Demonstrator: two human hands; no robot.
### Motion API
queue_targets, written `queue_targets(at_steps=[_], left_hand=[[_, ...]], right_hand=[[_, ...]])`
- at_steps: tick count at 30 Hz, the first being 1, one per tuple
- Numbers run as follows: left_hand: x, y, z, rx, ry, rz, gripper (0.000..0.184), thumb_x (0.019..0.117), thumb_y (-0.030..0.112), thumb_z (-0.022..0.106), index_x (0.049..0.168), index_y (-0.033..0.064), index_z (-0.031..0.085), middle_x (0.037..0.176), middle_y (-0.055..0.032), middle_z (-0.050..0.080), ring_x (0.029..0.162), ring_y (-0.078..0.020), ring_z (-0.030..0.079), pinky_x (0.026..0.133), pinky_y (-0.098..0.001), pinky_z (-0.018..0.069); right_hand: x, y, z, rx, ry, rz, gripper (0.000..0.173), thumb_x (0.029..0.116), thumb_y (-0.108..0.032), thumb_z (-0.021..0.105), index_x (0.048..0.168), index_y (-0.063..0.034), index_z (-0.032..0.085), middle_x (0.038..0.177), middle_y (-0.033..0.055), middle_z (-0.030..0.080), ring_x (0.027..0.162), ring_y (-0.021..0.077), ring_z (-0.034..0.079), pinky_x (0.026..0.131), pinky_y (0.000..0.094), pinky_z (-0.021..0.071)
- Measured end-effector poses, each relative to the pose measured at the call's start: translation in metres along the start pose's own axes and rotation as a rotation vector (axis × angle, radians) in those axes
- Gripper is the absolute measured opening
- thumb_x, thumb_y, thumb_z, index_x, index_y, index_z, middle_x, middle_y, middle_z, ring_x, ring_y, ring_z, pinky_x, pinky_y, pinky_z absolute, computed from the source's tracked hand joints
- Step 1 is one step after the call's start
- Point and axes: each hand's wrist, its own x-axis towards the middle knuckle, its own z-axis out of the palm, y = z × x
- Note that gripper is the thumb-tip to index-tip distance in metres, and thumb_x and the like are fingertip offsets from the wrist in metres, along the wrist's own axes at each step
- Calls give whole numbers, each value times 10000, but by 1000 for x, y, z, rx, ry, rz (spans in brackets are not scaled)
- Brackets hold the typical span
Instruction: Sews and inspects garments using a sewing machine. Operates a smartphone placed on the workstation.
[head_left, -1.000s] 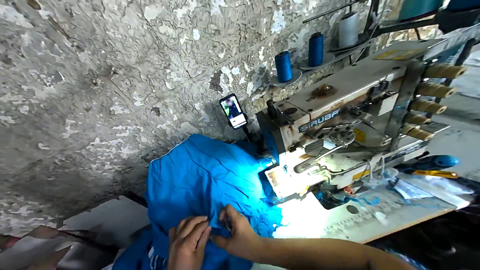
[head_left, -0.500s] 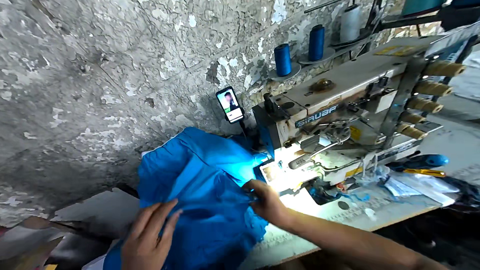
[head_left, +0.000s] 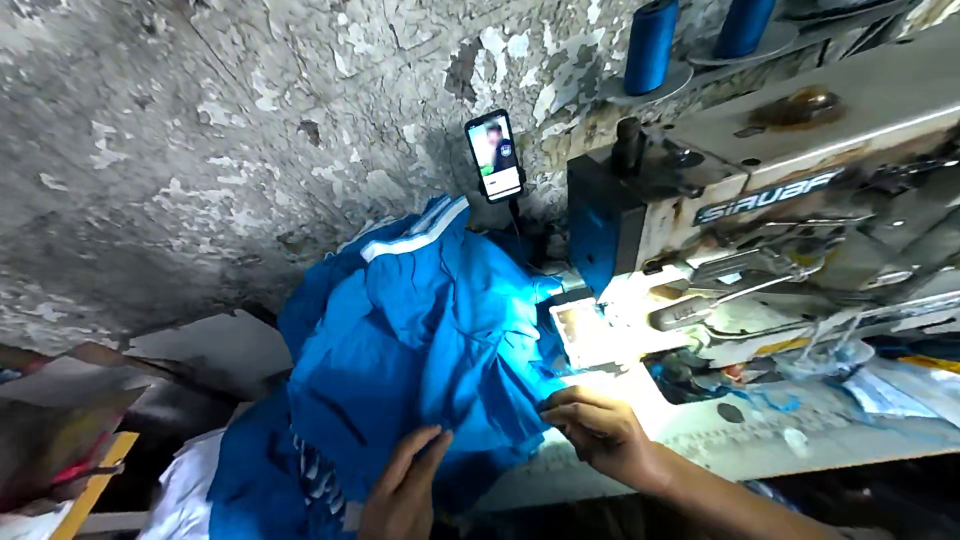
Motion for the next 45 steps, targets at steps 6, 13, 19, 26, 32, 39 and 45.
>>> queue_targets(at_steps=[6, 13, 19, 26, 32, 39, 45], left_hand=[[-17, -52, 24, -407, -14, -250, 155, 1027, 130, 539, 1132, 77, 639, 954, 48, 689, 817, 79, 621, 726, -107, 526], [-12, -54, 38, -298, -64, -95, 230, 881, 190, 713, 1094, 161, 793, 977, -5, 675, 960, 36, 614, 854, -89, 497], [-12, -49, 45, -117, -11, -5, 237, 861, 193, 728, 1071, 110, 799, 914, -61, 622, 956, -41, 574, 884, -82, 428], [-12, -50, 47, -70, 72, 63, 204, 916, 130, 647, 1047, 91, 799, 885, -74, 614, 938, -85, 568, 876, -106, 426], [1, -42, 55, -188, 277, 1, 141, 1007, 196, 626, 1054, 226, 756, 1196, 52, 593, 1205, 5, 509, 1042, -149, 401], [135, -21, 46, 37, 270, 165, 216, 1004, 100, 597, 979, -61, 738, 853, -181, 695, 831, -171, 670, 793, -233, 526], [215, 4, 133, -137, -331, 177, 112, 844, 70, 753, 917, -13, 771, 932, -193, 743, 896, -338, 725, 829, -533, 563]], right_hand=[[-6, 2, -5, 422, 60, 560, 150, 972, -7, 541, 1045, -76, 653, 954, -85, 672, 581, -114, 506, 527, 85, 467], [-9, 22, -6, 70, -55, 181, 285, 935, -53, 608, 1161, -136, 760, 975, 85, 576, 906, 4, 562, 820, 80, 467], [-16, 18, 1, -272, -85, 109, 386, 860, -122, 676, 1227, -211, 755, 970, 160, 601, 833, 157, 600, 698, 215, 506], [-14, 11, 6, -399, -16, 41, 315, 891, -156, 648, 1182, -199, 762, 927, 148, 622, 762, 174, 603, 637, 248, 494], [-5, 11, 18, -288, 103, 84, 305, 837, -89, 681, 1123, -140, 774, 928, 147, 603, 784, 126, 594, 681, 179, 501], [51, -18, 4, 452, -10, 851, 187, 1056, -133, 544, 1061, 33, 628, 767, 19, 629, 527, 29, 589, 525, 200, 547], [22, -27, -44, 550, 338, 1283, 164, 994, -64, 574, 832, -81, 562, 493, -51, 538, 378, 41, 499, 394, 203, 443]])
